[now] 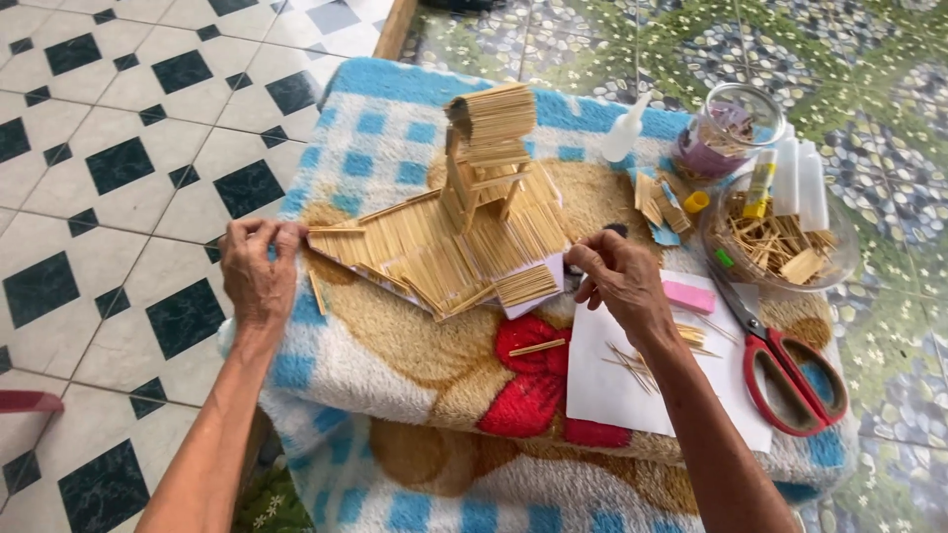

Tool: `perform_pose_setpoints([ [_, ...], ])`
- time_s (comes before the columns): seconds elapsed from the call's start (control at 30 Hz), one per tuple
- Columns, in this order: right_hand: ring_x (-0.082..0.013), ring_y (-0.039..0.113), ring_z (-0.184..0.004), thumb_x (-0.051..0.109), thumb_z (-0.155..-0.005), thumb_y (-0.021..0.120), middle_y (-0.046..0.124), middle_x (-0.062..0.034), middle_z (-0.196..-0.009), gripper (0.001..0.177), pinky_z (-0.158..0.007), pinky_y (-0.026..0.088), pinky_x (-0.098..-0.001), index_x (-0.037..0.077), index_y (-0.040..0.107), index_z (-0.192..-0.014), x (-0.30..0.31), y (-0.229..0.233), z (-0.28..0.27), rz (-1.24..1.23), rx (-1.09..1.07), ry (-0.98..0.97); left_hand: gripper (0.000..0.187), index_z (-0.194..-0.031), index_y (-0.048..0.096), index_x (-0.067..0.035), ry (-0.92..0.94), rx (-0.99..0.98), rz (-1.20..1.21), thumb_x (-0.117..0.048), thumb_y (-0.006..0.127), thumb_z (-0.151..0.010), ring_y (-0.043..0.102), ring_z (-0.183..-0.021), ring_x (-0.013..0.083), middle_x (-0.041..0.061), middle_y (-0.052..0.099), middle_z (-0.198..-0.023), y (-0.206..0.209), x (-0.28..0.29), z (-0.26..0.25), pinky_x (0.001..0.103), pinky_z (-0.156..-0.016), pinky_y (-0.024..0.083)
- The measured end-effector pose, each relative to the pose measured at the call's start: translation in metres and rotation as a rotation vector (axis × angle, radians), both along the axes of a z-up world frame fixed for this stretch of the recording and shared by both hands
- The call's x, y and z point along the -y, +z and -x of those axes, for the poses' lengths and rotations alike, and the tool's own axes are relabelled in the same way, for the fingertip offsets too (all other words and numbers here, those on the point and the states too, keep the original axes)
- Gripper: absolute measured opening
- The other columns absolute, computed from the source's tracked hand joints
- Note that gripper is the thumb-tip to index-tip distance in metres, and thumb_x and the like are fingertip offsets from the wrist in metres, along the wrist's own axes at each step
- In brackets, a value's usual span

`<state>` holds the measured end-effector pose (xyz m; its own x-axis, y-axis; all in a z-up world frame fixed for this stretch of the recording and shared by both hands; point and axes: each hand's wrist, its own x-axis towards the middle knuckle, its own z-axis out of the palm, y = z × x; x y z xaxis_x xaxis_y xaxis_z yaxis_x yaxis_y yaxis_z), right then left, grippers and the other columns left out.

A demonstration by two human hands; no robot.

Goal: The person is gluing small wooden sticks together to build a decorative model structure.

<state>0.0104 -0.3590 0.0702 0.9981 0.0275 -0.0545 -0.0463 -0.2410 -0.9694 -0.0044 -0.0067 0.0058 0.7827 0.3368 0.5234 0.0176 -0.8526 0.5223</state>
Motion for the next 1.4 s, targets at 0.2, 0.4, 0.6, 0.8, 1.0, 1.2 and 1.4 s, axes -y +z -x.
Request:
perform_pose_setpoints([
  [0.2, -0.0157, 0.055, -0.043, 0.019, -0.079, 0.057, 0.06, -0.0161, -0.071, 0.023, -0.036, 0.046, -0.0223, -0.003, 0.054, -0.082, -0.01, 0.004, 0.0, -0.058, 0.019, -0.016, 0.023, -0.076, 0.059, -0.016, 0.021, 0.005, 0.071, -0.03, 0.046, -0.089, 0.049, -0.089, 0.0294, 0.006, 0.045, -0.086, 0.008, 0.006, 0.002, 0.042, -0.079, 0.04],
  [0.4, -0.0175, 0.055, -0.044, 0.017, -0.077, 0.06, 0.057, -0.0141, -0.064, 0.02, -0.037, 0.046, -0.0237, -0.003, 0.057, -0.079, -0.007, 0.004, 0.001, -0.037, 0.058, 0.007, 0.028, -0.075, 0.061, -0.018, -0.004, 0.0, 0.122, -0.028, 0.042, -0.092, 0.049, -0.087, 0.0294, 0.007, 0.043, -0.084, 0.013, 0.006, 0.007, 0.042, -0.079, 0.04],
  [0.6, -0.0169, 0.054, -0.045, 0.014, -0.077, 0.062, 0.057, -0.013, -0.06, 0.014, -0.036, 0.045, -0.0222, 0.001, 0.061, -0.075, 0.02, -0.002, 0.009, 0.334, 0.164, 0.005, 0.026, -0.077, 0.061, -0.018, -0.019, 0.015, 0.098, -0.026, 0.043, -0.094, 0.05, -0.087, 0.0303, 0.007, 0.043, -0.085, 0.013, 0.006, 0.007, 0.042, -0.08, 0.04],
  [0.8, -0.0219, 0.057, -0.057, 0.012, -0.073, 0.062, 0.058, -0.0106, -0.063, 0.006, -0.05, 0.047, -0.0311, 0.007, 0.062, -0.074, 0.033, 0.012, 0.029, 0.609, 0.158, 0.007, 0.026, -0.074, 0.061, -0.015, -0.033, 0.053, 0.054, -0.02, 0.045, -0.094, 0.05, -0.084, 0.0321, 0.01, 0.044, -0.084, 0.009, 0.005, 0.008, 0.041, -0.079, 0.04],
  [1.0, -0.0163, 0.056, -0.057, 0.017, -0.075, 0.059, 0.06, -0.0015, -0.091, 0.016, -0.045, 0.045, -0.0265, 0.015, 0.063, -0.091, 0.051, 0.004, 0.038, 1.139, 0.297, 0.051, 0.03, -0.081, 0.065, -0.003, -0.011, 0.039, -0.013, -0.018, 0.044, -0.096, 0.045, -0.088, 0.0257, 0.013, 0.045, -0.089, 0.009, 0.008, 0.008, 0.038, -0.065, 0.04],
  [1.2, -0.0087, 0.051, -0.048, 0.02, -0.071, 0.069, 0.06, 0.0013, -0.061, 0.015, -0.043, 0.04, -0.0228, 0.012, 0.058, -0.066, 0.04, 0.006, 0.025, 0.964, 0.408, -0.081, 0.031, -0.082, 0.065, -0.007, 0.024, 0.022, 0.022, -0.023, 0.043, -0.095, 0.044, -0.085, 0.0248, 0.011, 0.046, -0.088, 0.015, 0.011, 0.009, 0.037, -0.063, 0.038],
  [1.4, -0.0232, 0.06, -0.064, 0.014, -0.071, 0.061, 0.061, -0.0027, -0.064, 0.002, -0.063, 0.045, -0.0345, 0.015, 0.061, -0.07, 0.038, -0.012, 0.0, 0.883, 0.238, 0.033, 0.028, -0.074, 0.062, -0.014, -0.016, 0.042, 0.143, -0.024, 0.045, -0.094, 0.049, -0.089, 0.0286, 0.008, 0.043, -0.085, 0.018, 0.012, 0.013, 0.041, -0.082, 0.039],
])
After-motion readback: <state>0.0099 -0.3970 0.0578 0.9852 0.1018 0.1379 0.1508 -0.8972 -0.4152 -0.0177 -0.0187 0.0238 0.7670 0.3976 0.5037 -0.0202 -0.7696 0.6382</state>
